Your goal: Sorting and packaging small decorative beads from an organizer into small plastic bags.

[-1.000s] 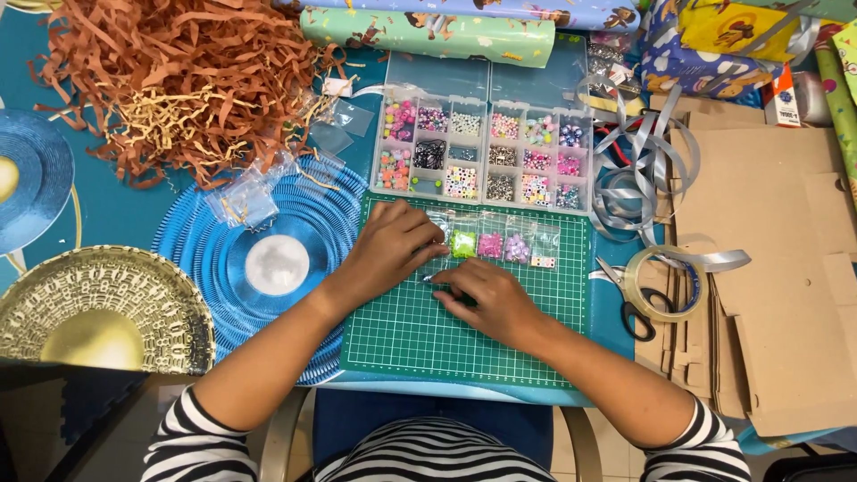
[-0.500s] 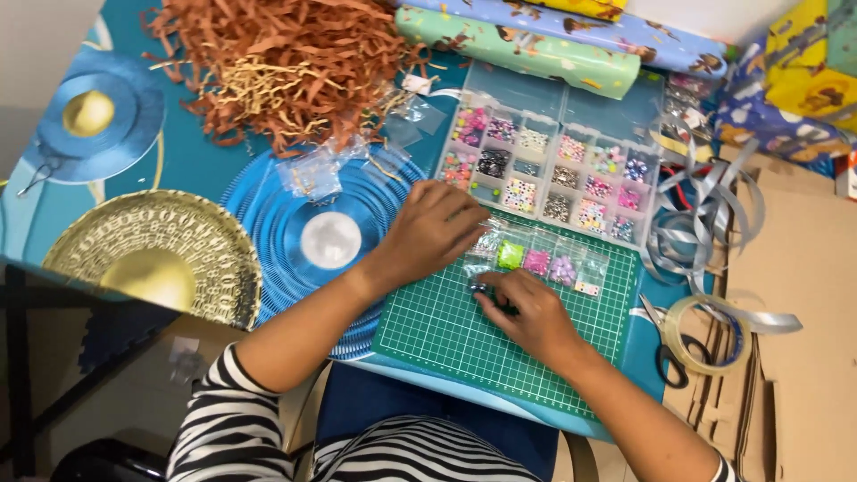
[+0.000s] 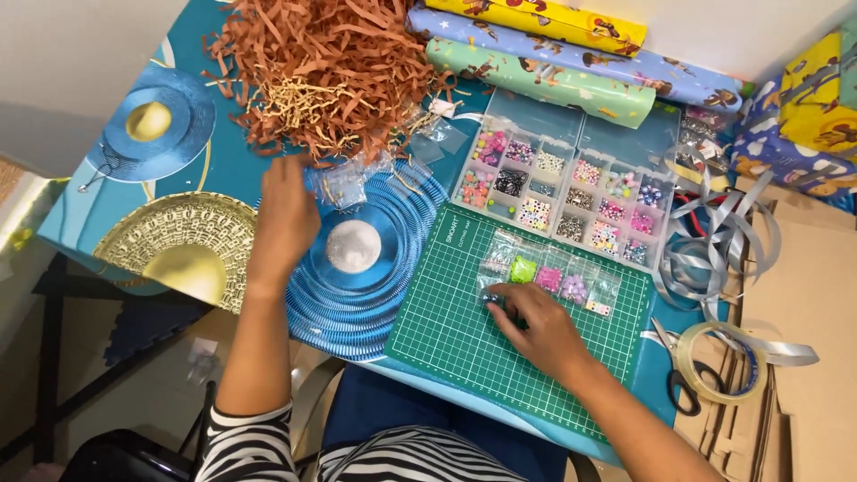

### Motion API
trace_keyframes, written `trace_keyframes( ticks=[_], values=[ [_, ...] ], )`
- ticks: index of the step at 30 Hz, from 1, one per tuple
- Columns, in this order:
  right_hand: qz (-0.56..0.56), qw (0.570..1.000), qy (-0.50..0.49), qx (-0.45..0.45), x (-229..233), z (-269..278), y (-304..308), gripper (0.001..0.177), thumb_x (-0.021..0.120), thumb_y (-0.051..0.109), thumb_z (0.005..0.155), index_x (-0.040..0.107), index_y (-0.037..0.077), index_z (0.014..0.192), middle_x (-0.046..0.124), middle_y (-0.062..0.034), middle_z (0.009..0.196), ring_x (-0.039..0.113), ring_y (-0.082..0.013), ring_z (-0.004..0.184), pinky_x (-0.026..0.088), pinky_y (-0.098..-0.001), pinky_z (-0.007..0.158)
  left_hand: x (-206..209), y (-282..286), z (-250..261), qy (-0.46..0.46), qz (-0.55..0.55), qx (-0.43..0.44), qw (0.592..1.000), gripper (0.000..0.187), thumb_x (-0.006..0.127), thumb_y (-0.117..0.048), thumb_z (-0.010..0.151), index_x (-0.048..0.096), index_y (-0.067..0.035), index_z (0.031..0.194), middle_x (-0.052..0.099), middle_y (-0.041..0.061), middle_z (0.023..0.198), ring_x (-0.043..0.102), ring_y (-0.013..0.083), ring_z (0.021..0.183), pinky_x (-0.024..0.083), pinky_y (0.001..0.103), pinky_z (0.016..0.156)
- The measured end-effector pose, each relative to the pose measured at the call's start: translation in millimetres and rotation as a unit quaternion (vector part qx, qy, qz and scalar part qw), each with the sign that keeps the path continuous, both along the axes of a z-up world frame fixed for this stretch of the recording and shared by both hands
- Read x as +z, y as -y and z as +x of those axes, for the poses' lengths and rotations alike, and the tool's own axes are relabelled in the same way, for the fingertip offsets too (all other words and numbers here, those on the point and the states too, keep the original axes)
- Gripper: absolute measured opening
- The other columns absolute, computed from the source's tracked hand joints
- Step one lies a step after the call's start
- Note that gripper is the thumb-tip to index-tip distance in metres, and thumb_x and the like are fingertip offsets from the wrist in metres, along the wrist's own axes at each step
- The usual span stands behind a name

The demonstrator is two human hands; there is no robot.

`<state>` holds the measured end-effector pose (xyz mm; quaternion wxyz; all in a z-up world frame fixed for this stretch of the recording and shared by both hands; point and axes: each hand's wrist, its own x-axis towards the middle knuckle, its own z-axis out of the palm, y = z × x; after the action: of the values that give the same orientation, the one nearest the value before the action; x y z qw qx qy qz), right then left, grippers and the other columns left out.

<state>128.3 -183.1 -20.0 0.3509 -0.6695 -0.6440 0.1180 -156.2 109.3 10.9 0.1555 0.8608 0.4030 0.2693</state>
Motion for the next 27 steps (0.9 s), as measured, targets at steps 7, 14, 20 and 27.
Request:
trace_keyframes(
  ticks=[7, 14, 20, 27],
  values=[
    [0.007, 0.999, 0.025, 0.033, 6, 0, -1, 0.02, 0.076, 0.016, 0.1, 0.079, 0.01, 0.118, 0.065, -0.0031, 0.069, 0.072, -0.0209, 0.07, 0.062, -0.0345, 0.066, -17, -3, 5, 0.04, -0.099, -0.007, 0.994, 0.051, 0.087, -0.001, 0.09, 0.056, 0.002, 0.131, 0.067, 0.022, 0.115, 0.066, 0.0459, 0.106, 0.055, 0.056, 0.088],
    [0.018, 0.997, 0.05, 0.05, 10, 0, -1, 0.017, 0.076, 0.015, 0.099, 0.078, 0.009, 0.116, 0.066, -0.0049, 0.071, 0.073, -0.0234, 0.072, 0.063, -0.0363, 0.068, -13, 14, 32, 0.099, -0.182, -0.039, 0.978, 0.038, 0.081, -0.007, 0.097, 0.057, -0.002, 0.127, 0.072, 0.024, 0.116, 0.076, 0.0415, 0.097, 0.062, 0.05, 0.081],
    [0.015, 0.997, 0.059, 0.055, 12, -1, -1, 0.016, 0.075, 0.015, 0.1, 0.078, 0.009, 0.114, 0.065, -0.004, 0.071, 0.071, -0.0221, 0.072, 0.062, -0.0359, 0.068, -9, 23, 42, 0.058, -0.027, -0.066, 0.996, 0.021, 0.067, -0.005, 0.105, 0.063, -0.009, 0.125, 0.057, 0.011, 0.116, 0.065, 0.0394, 0.114, 0.056, 0.049, 0.093],
    [0.017, 0.994, 0.078, 0.069, 12, 1, 0, 0.015, 0.075, 0.014, 0.1, 0.078, 0.009, 0.114, 0.064, -0.0039, 0.071, 0.071, -0.0225, 0.073, 0.061, -0.0356, 0.069, -42, 25, 62, -0.172, 0.041, -0.006, 0.984, 0.037, 0.073, -0.052, 0.101, 0.057, -0.018, 0.098, 0.059, 0.005, 0.099, 0.061, 0.0348, 0.103, 0.043, 0.05, 0.089]
  ],
)
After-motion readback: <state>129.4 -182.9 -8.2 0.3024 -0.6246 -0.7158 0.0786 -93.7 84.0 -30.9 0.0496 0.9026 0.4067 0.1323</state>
